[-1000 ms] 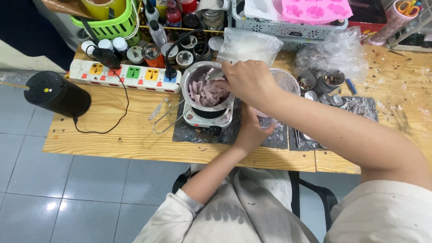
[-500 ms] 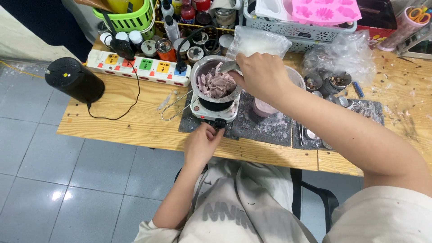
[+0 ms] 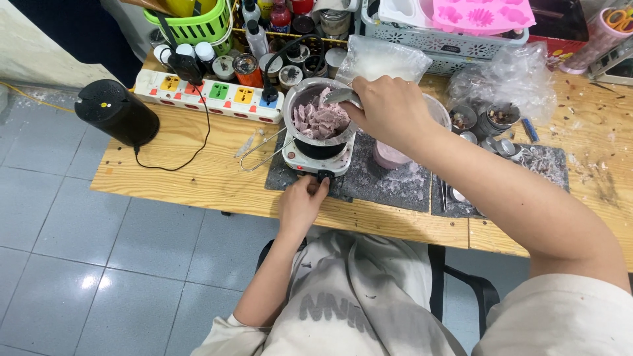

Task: The person is mixing a purple wax substance in a plastic cup using a spoon and then pouring it into a melting pot on a heater.

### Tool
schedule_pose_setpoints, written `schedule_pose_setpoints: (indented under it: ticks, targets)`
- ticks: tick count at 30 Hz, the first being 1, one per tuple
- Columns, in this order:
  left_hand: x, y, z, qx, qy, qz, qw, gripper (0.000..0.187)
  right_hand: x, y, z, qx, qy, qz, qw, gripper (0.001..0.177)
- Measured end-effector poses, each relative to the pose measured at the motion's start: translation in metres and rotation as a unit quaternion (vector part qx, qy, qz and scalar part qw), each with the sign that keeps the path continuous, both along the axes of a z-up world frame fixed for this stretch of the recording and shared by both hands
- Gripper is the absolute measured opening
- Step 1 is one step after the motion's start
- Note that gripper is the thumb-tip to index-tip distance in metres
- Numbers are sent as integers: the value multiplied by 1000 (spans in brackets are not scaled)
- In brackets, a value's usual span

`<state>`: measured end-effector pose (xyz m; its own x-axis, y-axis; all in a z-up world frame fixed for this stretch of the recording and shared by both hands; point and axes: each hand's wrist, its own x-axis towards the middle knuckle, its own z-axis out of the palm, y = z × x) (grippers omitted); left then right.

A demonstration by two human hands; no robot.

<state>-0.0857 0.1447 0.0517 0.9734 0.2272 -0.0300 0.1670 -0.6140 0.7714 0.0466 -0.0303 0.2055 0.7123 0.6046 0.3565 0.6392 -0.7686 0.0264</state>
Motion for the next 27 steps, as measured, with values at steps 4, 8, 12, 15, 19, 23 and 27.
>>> schedule_pose_setpoints:
  ticks: [4,8,12,15,19,23,27]
  targets:
    - [1,3,-18,-10,3,-6,1000,42,1,0,-1,6,2,-8,1000,42]
    - [3,4,-20,-13,33,-7,999,45,1,0,-1,12,13,-7,1000,43]
    - [1,0,-1,-42,31,0,999,42,0,-3,0,29,17,-2,999,41]
    - [1,0,-12,-37,14,2,999,42,1,-6,-3,48,14,6,999,39]
    - [3,2,-23,-50,9,1,999,44,1,-8,-4,50,13,10,999,39]
    - [0,2,-16,-47,52,-1,998,43,-4,-11,1,50,37,-2,998,38]
    - [-4,15,-9,-27,75,-16,997,41,-9,-17,14,73,71,-9,995,37]
